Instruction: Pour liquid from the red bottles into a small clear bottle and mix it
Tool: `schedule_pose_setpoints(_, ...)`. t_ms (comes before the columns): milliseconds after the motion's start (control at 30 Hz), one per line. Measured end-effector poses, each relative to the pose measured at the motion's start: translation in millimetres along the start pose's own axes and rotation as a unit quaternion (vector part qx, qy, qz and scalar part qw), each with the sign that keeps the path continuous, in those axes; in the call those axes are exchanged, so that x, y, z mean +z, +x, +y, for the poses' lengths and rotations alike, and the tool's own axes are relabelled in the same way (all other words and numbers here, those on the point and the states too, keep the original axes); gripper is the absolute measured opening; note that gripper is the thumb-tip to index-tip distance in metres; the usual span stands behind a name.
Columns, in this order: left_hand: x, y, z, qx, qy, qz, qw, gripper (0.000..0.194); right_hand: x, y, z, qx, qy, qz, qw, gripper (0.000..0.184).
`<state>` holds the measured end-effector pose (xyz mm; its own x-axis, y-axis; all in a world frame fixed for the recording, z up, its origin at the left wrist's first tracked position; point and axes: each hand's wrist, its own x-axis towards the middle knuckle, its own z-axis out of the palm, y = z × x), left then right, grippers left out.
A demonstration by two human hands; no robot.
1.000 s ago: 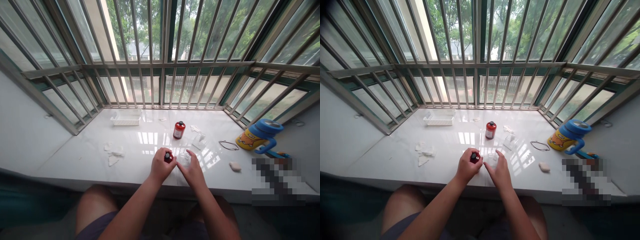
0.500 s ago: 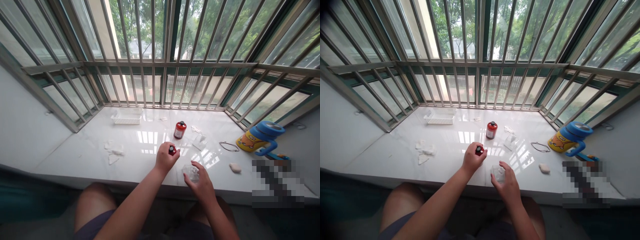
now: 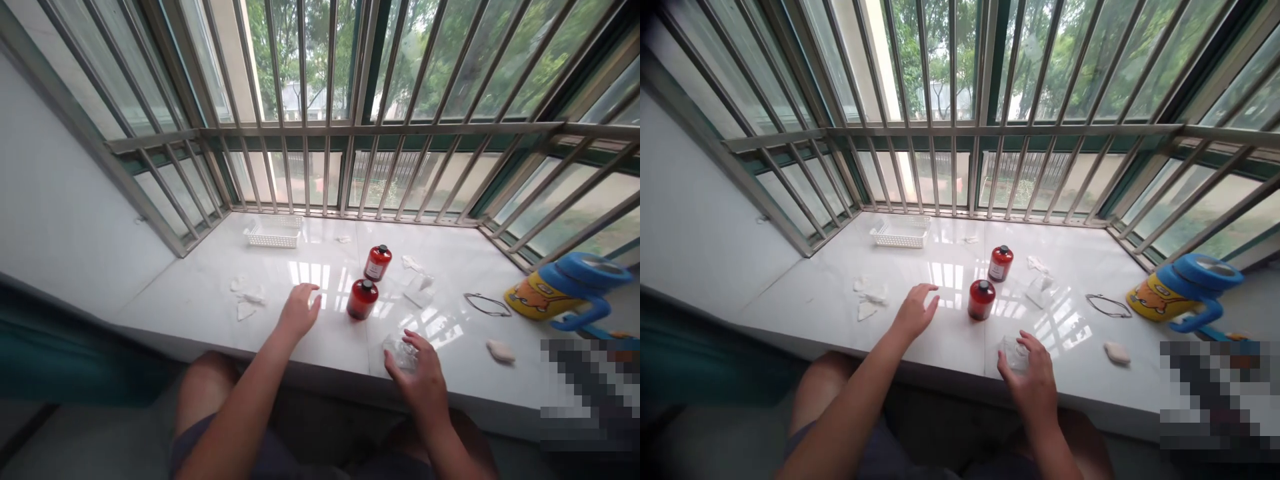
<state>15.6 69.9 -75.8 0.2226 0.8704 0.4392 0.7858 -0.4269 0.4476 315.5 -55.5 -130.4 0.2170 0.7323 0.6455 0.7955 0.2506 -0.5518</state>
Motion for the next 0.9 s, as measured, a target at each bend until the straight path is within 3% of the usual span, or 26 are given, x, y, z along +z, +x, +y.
schedule_pose_setpoints(133, -53.3, -20, -73, -0.065, 0.085, -0.006, 0.994, 0.043, 9, 1, -9, -0.024, 0.031, -0.019, 0.999, 0.040)
schedule_pose_setpoints(233, -77.9, -25, -109, -0.082, 0.126, -0.038, 0.988, 0.045, 20, -1, -26, -0.043, 0.060, -0.046, 0.996, 0.038)
schedule_pose_setpoints(333, -86.1, -26, -127, -0.084, 0.140, -0.080, 0.983, 0.040, 35, -7, -50, -0.051, 0.093, -0.076, 0.991, 0.038)
schedule_pose_setpoints(500, -87.0, -20, -135, -0.074, 0.129, -0.109, 0.983, 0.038, 62, -13, -85, -0.059, 0.133, -0.091, 0.985, 0.041)
schedule_pose_setpoints(633, -89.8, -17, -125, -0.070, 0.107, -0.095, 0.987, 0.022, 76, -9, -96, -0.069, 0.148, -0.097, 0.982, 0.043)
schedule_pose_setpoints(733, -87.4, -22, -92, -0.104, 0.045, -0.031, 0.993, 0.021, 79, -6, -96, -0.079, 0.154, -0.101, 0.980, 0.044)
schedule_pose_setpoints(767, -84.9, -26, -75, -0.141, -0.038, 0.015, 0.989, 0.026, 79, -6, -95, -0.082, 0.156, -0.103, 0.979, 0.045)
schedule_pose_setpoints(833, -78.1, -35, -35, -0.180, -0.260, 0.057, 0.947, 0.037, 79, -6, -94, -0.084, 0.159, -0.104, 0.978, 0.045)
schedule_pose_setpoints(900, -69.7, -44, 5, -0.181, -0.403, 0.050, 0.896, 0.044, 79, -6, -94, -0.082, 0.161, -0.104, 0.978, 0.045)
